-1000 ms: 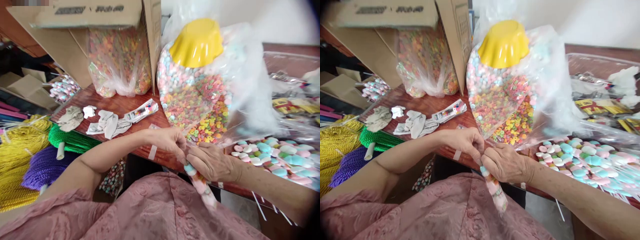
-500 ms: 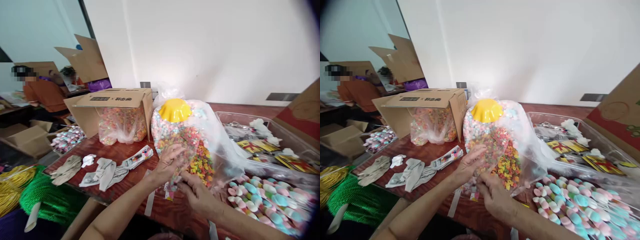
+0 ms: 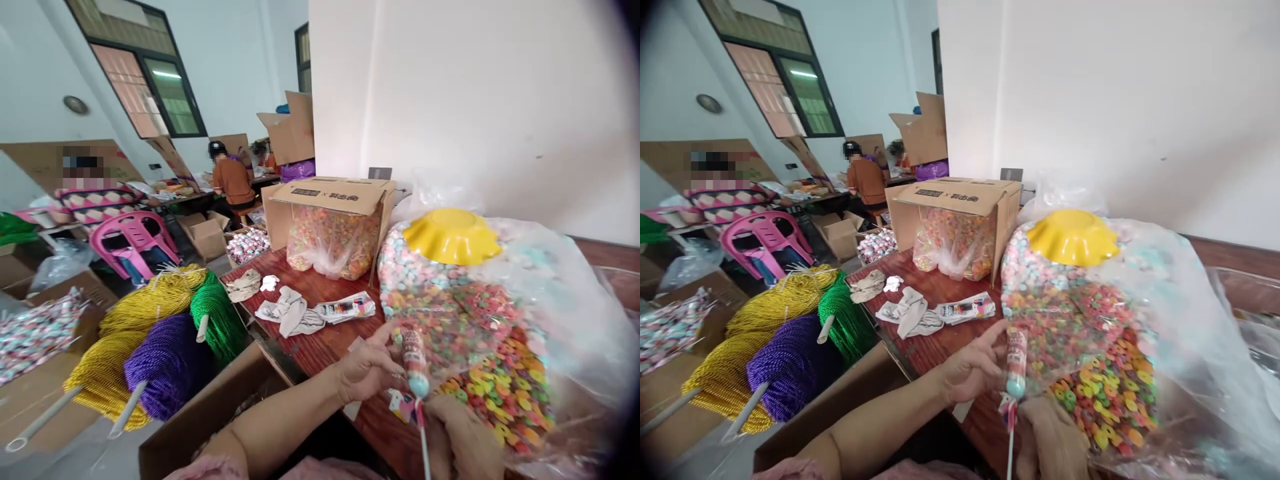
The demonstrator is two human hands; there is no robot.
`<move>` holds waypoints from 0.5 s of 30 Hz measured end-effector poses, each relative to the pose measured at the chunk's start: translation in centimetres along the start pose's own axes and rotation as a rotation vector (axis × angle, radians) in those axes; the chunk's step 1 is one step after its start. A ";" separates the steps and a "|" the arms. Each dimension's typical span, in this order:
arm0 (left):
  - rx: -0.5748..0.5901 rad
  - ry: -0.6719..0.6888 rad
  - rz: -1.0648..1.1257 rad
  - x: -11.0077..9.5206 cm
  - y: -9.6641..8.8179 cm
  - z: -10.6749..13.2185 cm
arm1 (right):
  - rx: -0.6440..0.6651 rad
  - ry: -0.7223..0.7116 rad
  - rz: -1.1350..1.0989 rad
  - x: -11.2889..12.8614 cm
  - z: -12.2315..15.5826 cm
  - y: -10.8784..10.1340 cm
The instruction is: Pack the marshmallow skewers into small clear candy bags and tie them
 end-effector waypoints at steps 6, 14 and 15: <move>-0.069 0.066 -0.138 -1.5 0.2 0.5 | 0.003 -0.022 0.064 -1.7 -0.1 0.8; -0.015 0.036 -0.712 2.5 0.4 2.6 | -0.107 0.424 -0.278 -2.7 0.0 0.5; -0.014 0.124 -0.909 1.9 0.3 3.2 | -0.104 0.631 -0.436 -3.4 1.0 1.6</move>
Point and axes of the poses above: each hand's wrist, its own z-axis away from the middle knuckle, its own y-axis out of the palm, x = y × z, the point moved 6 cm from there along -z, towards the middle knuckle, and after that the axes turned 10 degrees about -z, right-handed, at the moved point
